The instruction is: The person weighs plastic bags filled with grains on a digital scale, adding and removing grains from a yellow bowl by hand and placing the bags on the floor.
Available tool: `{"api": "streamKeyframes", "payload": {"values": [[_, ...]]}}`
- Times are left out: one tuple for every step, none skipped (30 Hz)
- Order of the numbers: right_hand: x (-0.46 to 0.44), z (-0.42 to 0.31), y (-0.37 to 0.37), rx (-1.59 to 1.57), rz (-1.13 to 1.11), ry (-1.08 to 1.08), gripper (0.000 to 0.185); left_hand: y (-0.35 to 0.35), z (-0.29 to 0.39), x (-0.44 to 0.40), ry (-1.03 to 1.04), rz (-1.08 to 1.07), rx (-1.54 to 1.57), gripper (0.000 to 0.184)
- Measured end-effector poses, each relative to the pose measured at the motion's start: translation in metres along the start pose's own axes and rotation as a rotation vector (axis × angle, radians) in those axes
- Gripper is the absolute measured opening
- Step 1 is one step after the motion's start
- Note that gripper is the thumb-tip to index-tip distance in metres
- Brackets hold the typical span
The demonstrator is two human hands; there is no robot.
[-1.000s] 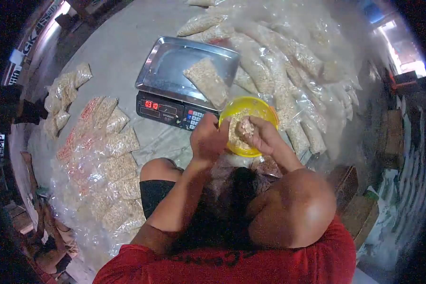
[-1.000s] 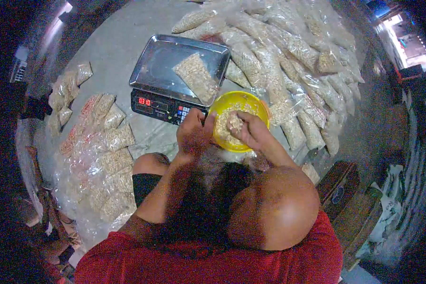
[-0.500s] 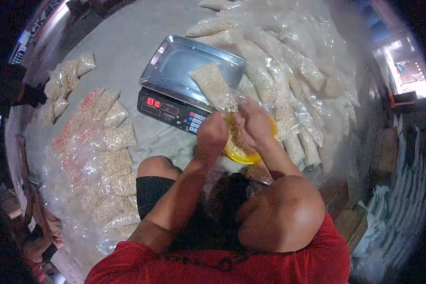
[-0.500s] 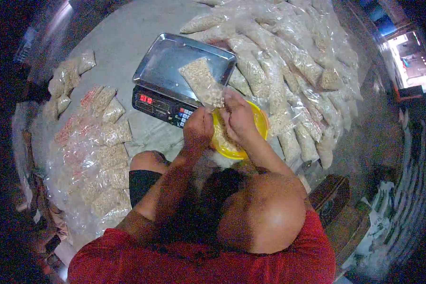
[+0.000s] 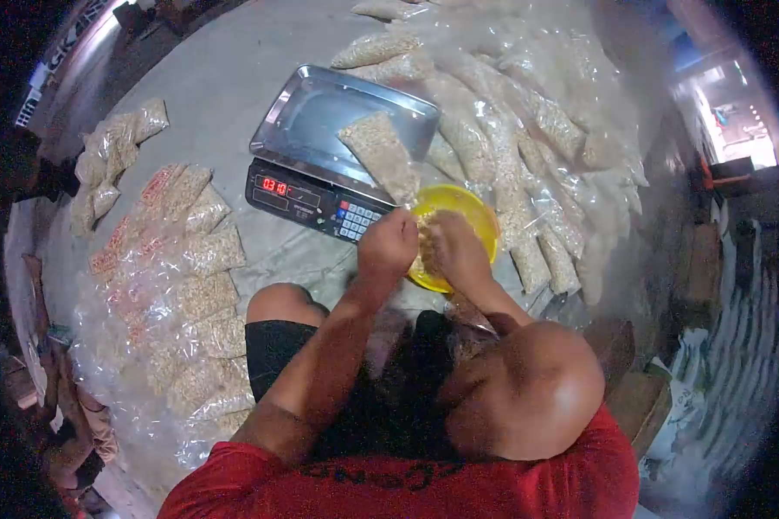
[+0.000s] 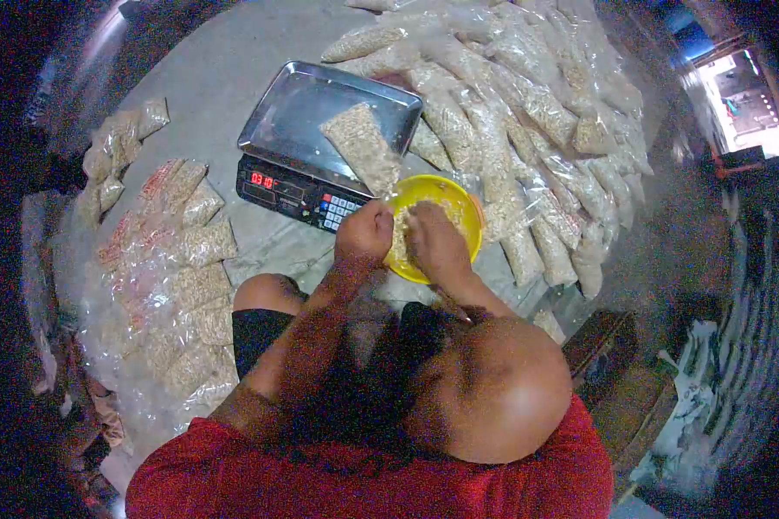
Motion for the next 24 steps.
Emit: {"api": "streamKeyframes", "payload": {"values": [[0.003, 0.007, -0.002, 0.007, 0.004, -0.005, 0.034, 0.002, 0.002, 0.001, 0.003, 0.003, 0.009, 0.020], [0.008, 0.018, 0.001, 0.061, -0.133, 0.062, 0.032, 0.005, 0.000, 0.004, -0.034, -0.059, -0.029, 0.022], [0.015, 0.026, 0.007, 0.109, -0.271, 0.133, 0.031, 0.005, -0.004, 0.007, -0.072, -0.126, -0.074, 0.024], [0.014, 0.019, 0.003, 0.102, -0.275, 0.136, 0.031, 0.002, -0.005, 0.010, -0.075, -0.128, -0.082, 0.024], [0.005, 0.001, -0.010, 0.022, -0.166, 0.129, 0.033, 0.000, -0.005, 0.013, -0.050, -0.158, -0.050, 0.024], [-0.001, -0.010, -0.018, -0.057, -0.053, 0.119, 0.034, -0.002, -0.004, 0.013, -0.022, -0.185, -0.017, 0.024], [-0.002, -0.007, -0.016, -0.065, -0.051, 0.117, 0.034, -0.001, -0.006, 0.012, -0.019, -0.182, -0.024, 0.024], [0.000, 0.001, -0.012, -0.042, -0.066, 0.114, 0.035, 0.003, -0.008, 0.013, -0.028, -0.203, -0.010, 0.025], [0.002, 0.008, -0.008, -0.022, -0.083, 0.109, 0.036, 0.006, -0.012, 0.014, -0.040, -0.221, 0.001, 0.025], [0.001, 0.012, -0.007, 0.002, -0.120, 0.105, 0.037, 0.001, -0.005, 0.013, -0.091, -0.220, -0.015, 0.024], [0.003, 0.015, -0.004, -0.011, -0.127, 0.102, 0.037, 0.002, -0.011, 0.015, -0.097, -0.214, -0.028, 0.024], [0.005, 0.020, -0.002, -0.051, -0.128, 0.169, 0.037, 0.003, -0.014, 0.017, 0.016, -0.193, -0.017, 0.023], [0.006, 0.017, -0.002, -0.086, -0.128, 0.237, 0.037, 0.002, -0.010, 0.017, 0.132, -0.174, -0.002, 0.023], [0.006, 0.012, -0.004, -0.125, -0.086, 0.233, 0.036, 0.001, -0.010, 0.018, 0.084, -0.127, -0.023, 0.023], [0.003, 0.008, -0.005, -0.122, -0.086, 0.232, 0.036, 0.000, -0.010, 0.016, 0.084, -0.126, -0.020, 0.023], [-0.001, 0.003, -0.007, -0.104, -0.122, 0.262, 0.035, -0.006, -0.003, 0.013, 0.284, -0.026, -0.152, 0.021], [-0.003, 0.000, -0.007, -0.087, -0.153, 0.294, 0.034, -0.010, 0.005, 0.012, 0.488, 0.076, -0.283, 0.020], [-0.004, 0.003, -0.010, -0.075, -0.131, 0.309, 0.034, -0.007, 0.013, 0.010, 0.505, 0.063, -0.263, 0.020], [-0.006, 0.003, -0.008, -0.081, -0.113, 0.278, 0.033, -0.020, 0.027, 0.002, 0.335, 0.150, -0.133, 0.018], [-0.006, 0.004, -0.006, -0.089, -0.097, 0.246, 0.032, -0.023, 0.028, 0.001, 0.248, 0.189, -0.072, 0.018], [-0.003, 0.008, -0.004, -0.088, -0.095, 0.249, 0.032, -0.025, 0.028, 0.001, 0.163, 0.232, -0.006, 0.017], [0.000, 0.013, -0.001, -0.098, -0.111, 0.266, 0.031, -0.016, 0.024, 0.008, 0.441, 0.190, -0.067, 0.015], [0.002, 0.016, 0.000, -0.111, -0.129, 0.279, 0.031, -0.012, 0.023, 0.016, 0.716, 0.147, -0.132, 0.013], [0.003, 0.019, -0.001, -0.118, -0.138, 0.274, 0.031, -0.004, 0.016, 0.022, 0.593, -0.049, -0.017, 0.015]]}}
Point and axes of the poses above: each hand's wrist, its own x-axis away from the middle knuckle, its own y-axis out of the palm, z = x × y, the point moved 3 cm from there along -x, towards the middle knuckle, and after that the axes turned 14 degrees about z, right-handed, at the moved point
